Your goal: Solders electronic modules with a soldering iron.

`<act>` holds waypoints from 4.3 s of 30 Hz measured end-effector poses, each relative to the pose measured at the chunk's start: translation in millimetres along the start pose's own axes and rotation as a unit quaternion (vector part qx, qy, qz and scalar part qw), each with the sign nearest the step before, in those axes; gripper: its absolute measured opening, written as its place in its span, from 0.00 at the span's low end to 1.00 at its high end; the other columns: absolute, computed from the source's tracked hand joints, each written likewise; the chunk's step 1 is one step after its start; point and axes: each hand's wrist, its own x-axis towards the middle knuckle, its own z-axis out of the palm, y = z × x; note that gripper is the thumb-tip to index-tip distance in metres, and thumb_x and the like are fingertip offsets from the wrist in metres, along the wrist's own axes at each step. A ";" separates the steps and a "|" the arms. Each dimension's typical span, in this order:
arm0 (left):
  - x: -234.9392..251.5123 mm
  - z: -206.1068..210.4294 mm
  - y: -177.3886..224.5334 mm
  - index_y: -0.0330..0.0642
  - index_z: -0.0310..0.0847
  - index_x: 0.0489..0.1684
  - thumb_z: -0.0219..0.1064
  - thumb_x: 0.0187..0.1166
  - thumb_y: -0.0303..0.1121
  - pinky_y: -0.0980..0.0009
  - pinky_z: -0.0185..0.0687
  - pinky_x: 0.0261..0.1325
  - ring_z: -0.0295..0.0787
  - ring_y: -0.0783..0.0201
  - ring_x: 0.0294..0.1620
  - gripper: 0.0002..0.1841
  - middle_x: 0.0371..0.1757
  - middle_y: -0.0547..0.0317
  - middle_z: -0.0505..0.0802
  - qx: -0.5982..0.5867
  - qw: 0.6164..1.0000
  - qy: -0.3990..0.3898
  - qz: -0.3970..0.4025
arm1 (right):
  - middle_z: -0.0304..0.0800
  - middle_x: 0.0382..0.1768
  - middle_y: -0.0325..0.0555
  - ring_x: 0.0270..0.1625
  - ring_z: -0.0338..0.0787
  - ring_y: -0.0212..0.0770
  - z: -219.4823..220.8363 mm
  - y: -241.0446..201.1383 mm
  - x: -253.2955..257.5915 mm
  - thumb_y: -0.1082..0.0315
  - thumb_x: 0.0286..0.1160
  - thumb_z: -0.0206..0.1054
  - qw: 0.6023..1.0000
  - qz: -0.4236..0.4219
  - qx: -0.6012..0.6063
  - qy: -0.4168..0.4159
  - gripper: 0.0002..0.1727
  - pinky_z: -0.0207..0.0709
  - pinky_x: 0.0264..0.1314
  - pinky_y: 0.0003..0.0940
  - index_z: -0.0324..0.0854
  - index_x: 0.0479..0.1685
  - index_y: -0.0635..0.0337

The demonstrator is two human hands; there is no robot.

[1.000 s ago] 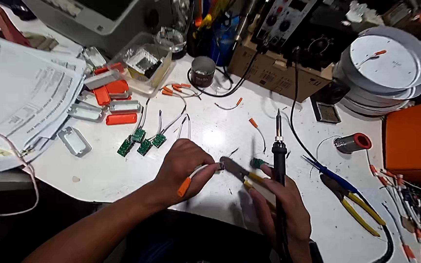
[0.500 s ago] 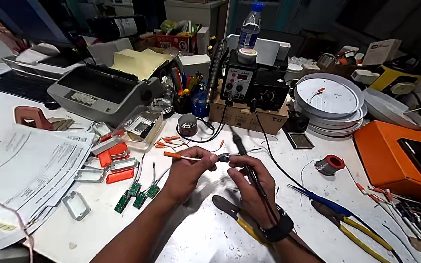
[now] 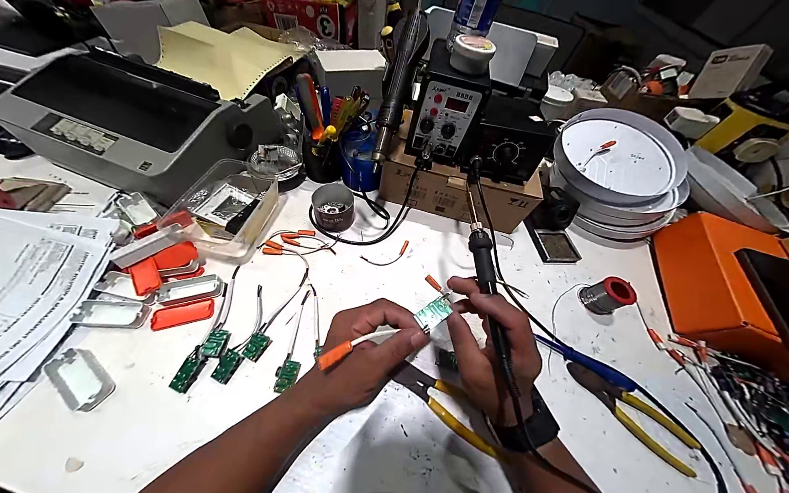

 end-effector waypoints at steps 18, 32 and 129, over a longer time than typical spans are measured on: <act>-5.3 4.9 -13.4 0.38 0.90 0.38 0.71 0.80 0.30 0.71 0.86 0.61 0.92 0.67 0.53 0.05 0.43 0.58 0.96 0.122 0.987 0.017 0.105 | 0.92 0.46 0.48 0.53 0.93 0.42 -18.3 10.5 4.4 0.74 0.77 0.70 0.970 -0.165 -0.175 -0.011 0.13 0.88 0.58 0.34 0.78 0.57 0.54; 0.5 2.4 -4.4 0.38 0.91 0.33 0.74 0.79 0.31 0.75 0.89 0.48 0.92 0.71 0.41 0.07 0.37 0.59 0.96 0.048 0.994 0.100 -0.017 | 0.93 0.53 0.39 0.62 0.88 0.41 -13.7 -1.0 -2.7 0.58 0.63 0.83 0.990 -0.028 -0.051 -0.128 0.25 0.80 0.68 0.42 0.82 0.61 0.46; 9.8 -6.8 -11.2 0.38 0.92 0.31 0.74 0.74 0.28 0.71 0.86 0.59 0.91 0.64 0.54 0.04 0.45 0.54 0.96 0.103 0.969 0.221 0.033 | 0.91 0.21 0.43 0.23 0.90 0.33 -18.0 -12.5 3.6 0.58 0.91 0.52 0.880 0.264 0.371 0.132 0.19 0.85 0.29 0.27 0.88 0.46 0.59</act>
